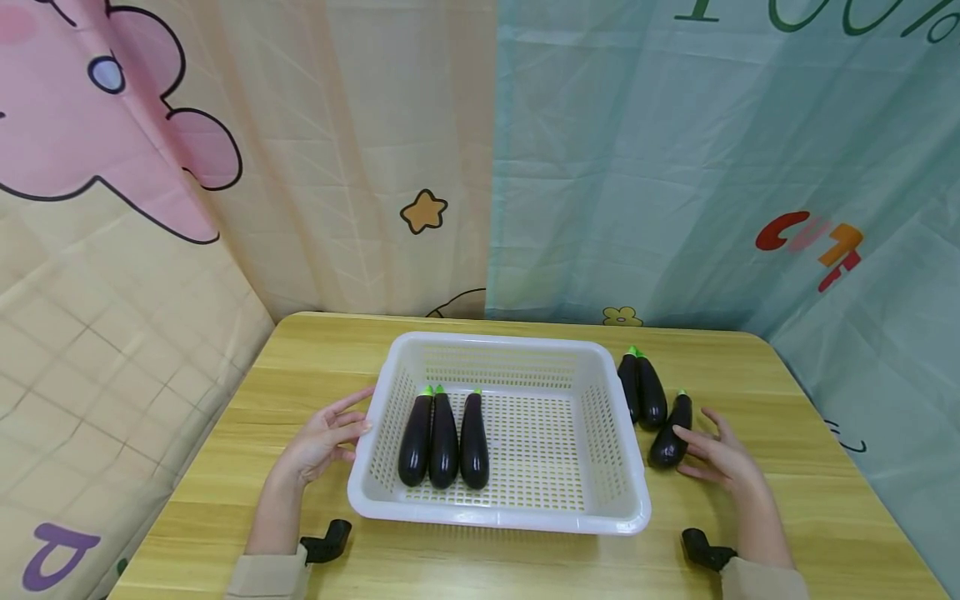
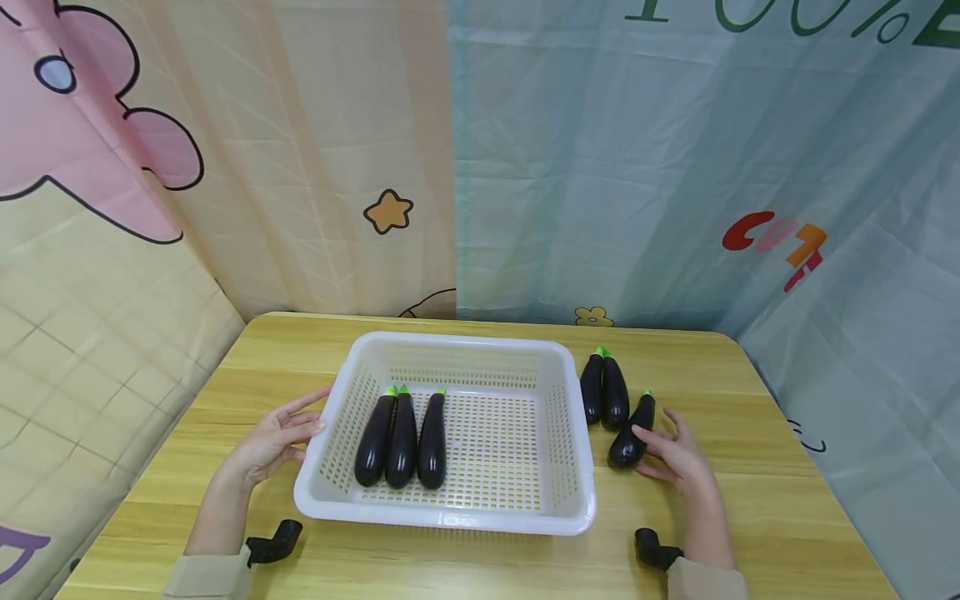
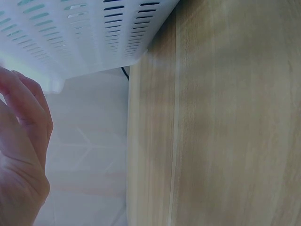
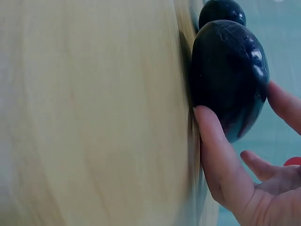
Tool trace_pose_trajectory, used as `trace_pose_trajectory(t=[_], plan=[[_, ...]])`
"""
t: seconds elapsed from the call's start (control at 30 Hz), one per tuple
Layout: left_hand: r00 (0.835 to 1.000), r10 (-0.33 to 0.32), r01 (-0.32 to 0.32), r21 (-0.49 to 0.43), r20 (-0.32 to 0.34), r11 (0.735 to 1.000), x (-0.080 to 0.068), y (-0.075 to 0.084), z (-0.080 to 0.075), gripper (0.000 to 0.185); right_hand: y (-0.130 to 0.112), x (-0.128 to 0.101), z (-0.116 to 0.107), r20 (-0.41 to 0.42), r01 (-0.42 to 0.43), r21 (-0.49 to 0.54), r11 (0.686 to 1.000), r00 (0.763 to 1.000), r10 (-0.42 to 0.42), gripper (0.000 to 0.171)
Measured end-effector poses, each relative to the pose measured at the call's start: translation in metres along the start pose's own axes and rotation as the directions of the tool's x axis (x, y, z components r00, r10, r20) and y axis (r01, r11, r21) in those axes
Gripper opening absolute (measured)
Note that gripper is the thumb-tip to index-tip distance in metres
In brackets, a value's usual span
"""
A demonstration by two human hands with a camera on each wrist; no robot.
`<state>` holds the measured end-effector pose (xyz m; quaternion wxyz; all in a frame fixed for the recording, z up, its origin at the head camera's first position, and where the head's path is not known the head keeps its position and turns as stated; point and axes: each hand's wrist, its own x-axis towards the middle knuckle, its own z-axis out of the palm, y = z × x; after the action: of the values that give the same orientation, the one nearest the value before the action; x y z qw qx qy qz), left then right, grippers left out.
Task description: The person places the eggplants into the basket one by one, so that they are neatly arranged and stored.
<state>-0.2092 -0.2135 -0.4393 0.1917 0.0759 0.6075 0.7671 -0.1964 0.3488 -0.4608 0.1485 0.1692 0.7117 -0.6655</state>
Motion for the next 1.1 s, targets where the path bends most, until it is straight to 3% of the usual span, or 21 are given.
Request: trace_pose_trajectory(t=[0.2, 0.5, 0.9, 1.1], plan=[[1.000, 0.002, -0.002, 0.004, -0.002, 1.000, 0.000, -0.001, 0.000, 0.050, -0.002, 0.001, 0.003, -0.022, -0.004, -0.061, 0.998, 1.000, 0.003, 0.098], [1.000, 0.004, -0.004, -0.004, 0.003, 1.000, 0.000, -0.001, -0.001, 0.049, 0.001, 0.002, 0.002, -0.046, 0.029, -0.070, 0.997, 0.998, -0.033, 0.093], [1.000, 0.000, 0.000, -0.003, -0.006, 1.000, 0.000, -0.001, 0.000, 0.051, 0.001, 0.002, -0.004, -0.114, 0.063, 0.132, 0.989, 0.992, -0.048, 0.085], [1.000, 0.000, 0.000, -0.004, -0.008, 1.000, 0.000, -0.002, 0.000, 0.052, 0.000, 0.013, -0.022, -0.118, 0.147, 0.178, 0.973, 0.985, -0.127, 0.081]])
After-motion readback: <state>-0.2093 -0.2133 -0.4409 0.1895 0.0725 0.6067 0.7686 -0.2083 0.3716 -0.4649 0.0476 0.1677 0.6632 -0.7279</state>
